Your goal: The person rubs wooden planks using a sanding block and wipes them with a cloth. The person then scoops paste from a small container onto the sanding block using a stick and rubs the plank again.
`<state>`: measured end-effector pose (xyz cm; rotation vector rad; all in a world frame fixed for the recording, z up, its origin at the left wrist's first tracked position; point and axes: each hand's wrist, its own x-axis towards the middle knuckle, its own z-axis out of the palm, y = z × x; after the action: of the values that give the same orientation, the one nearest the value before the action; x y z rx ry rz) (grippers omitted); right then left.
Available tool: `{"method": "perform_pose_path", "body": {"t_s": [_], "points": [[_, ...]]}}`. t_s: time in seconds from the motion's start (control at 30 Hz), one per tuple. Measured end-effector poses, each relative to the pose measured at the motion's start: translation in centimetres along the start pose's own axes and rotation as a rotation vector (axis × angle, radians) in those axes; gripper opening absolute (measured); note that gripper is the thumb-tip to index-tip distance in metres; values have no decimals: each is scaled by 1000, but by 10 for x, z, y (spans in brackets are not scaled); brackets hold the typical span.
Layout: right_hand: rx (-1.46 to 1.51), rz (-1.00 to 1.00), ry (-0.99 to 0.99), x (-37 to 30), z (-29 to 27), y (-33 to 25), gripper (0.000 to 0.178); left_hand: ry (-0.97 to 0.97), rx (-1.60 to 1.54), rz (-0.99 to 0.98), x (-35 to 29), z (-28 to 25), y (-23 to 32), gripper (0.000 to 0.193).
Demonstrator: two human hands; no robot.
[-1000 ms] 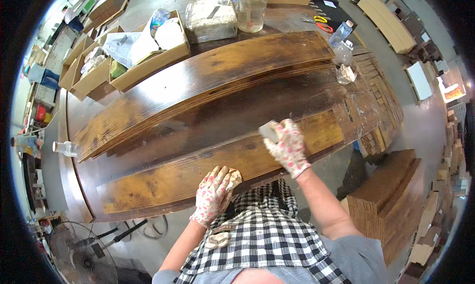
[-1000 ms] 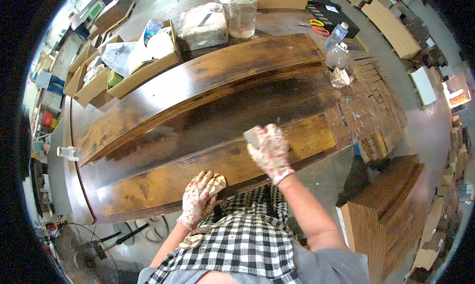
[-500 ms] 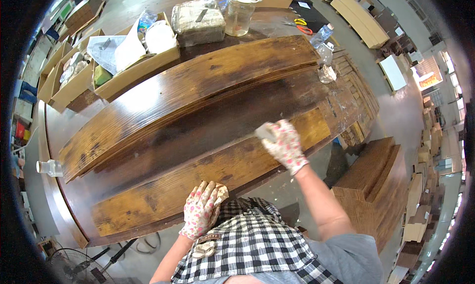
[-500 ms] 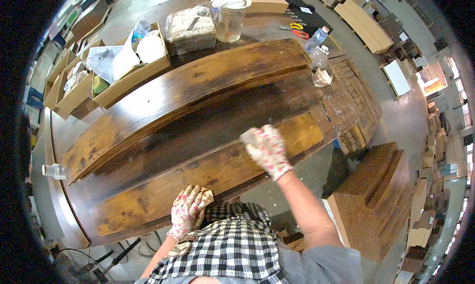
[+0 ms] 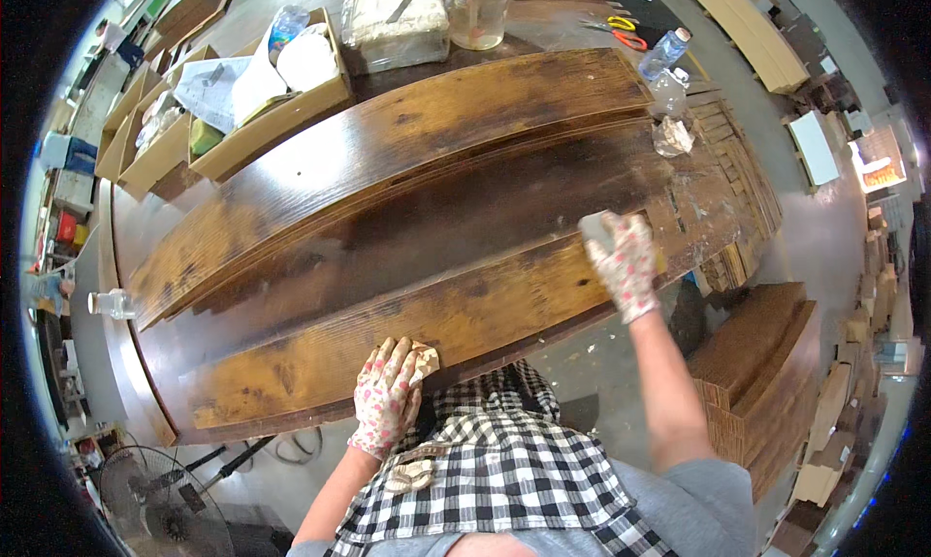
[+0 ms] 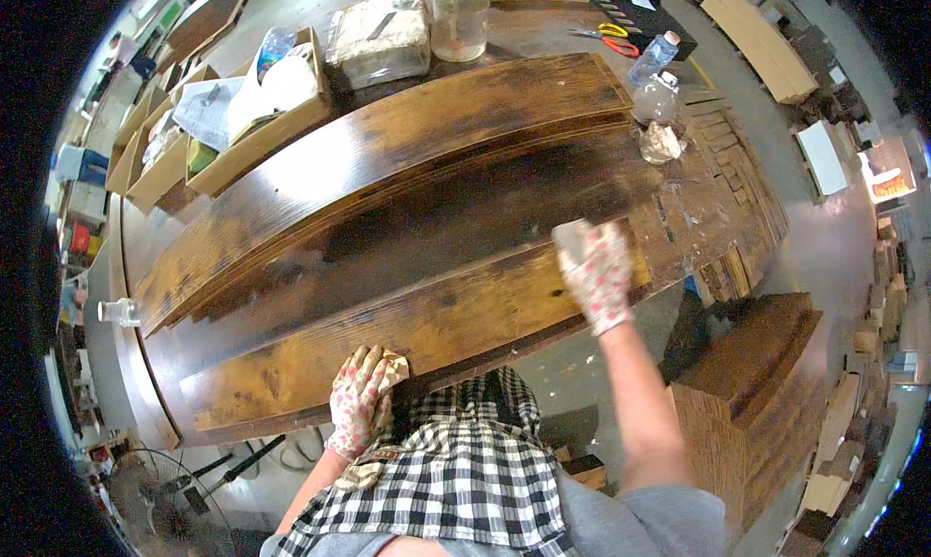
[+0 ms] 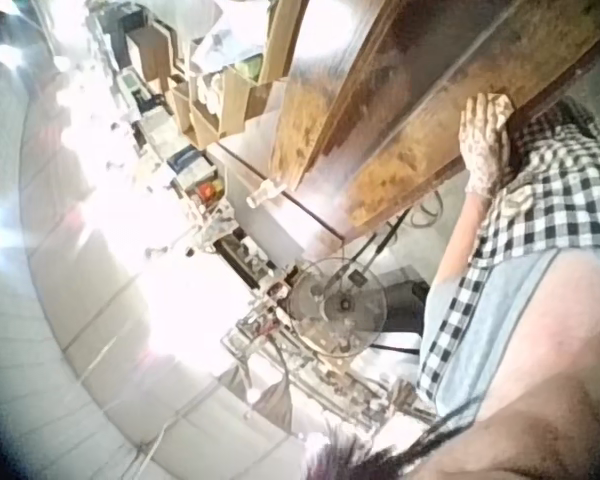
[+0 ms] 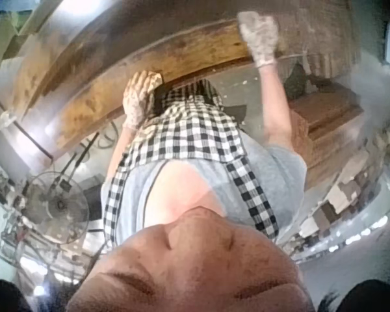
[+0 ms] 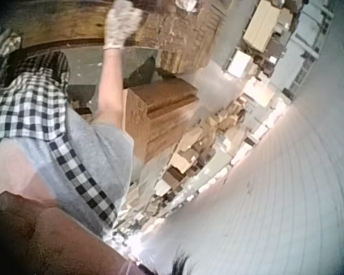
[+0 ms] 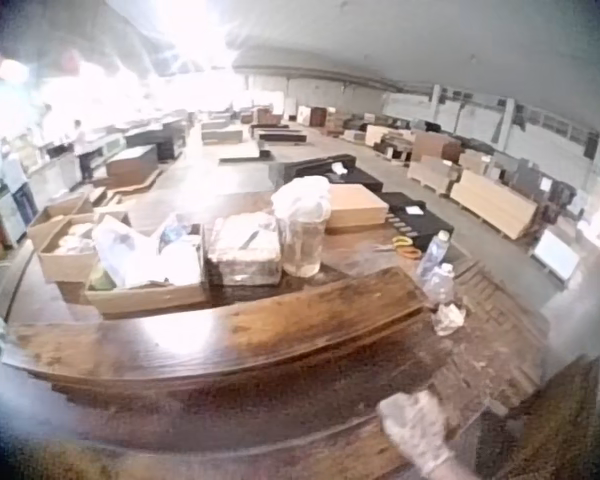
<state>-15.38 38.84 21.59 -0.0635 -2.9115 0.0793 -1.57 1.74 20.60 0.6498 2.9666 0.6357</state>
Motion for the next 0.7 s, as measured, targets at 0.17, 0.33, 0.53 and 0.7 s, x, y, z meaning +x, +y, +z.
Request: {"method": "perform_pose_path", "body": {"t_s": [0.17,0.33,0.53,0.7], "points": [[407,-226,-63,-50,-3,-124,36,20,11,-5,5,5,6,50],[211,-71,72,-13,-10,-64,41,39,14,-9,0,7,6,55],[305,-154,-71,-39,-9,-115,43,51,10,-17,7,8,12,53],[357,-253,-7,-37,0,-115,42,68,28,-28,4,11,10,49]]}}
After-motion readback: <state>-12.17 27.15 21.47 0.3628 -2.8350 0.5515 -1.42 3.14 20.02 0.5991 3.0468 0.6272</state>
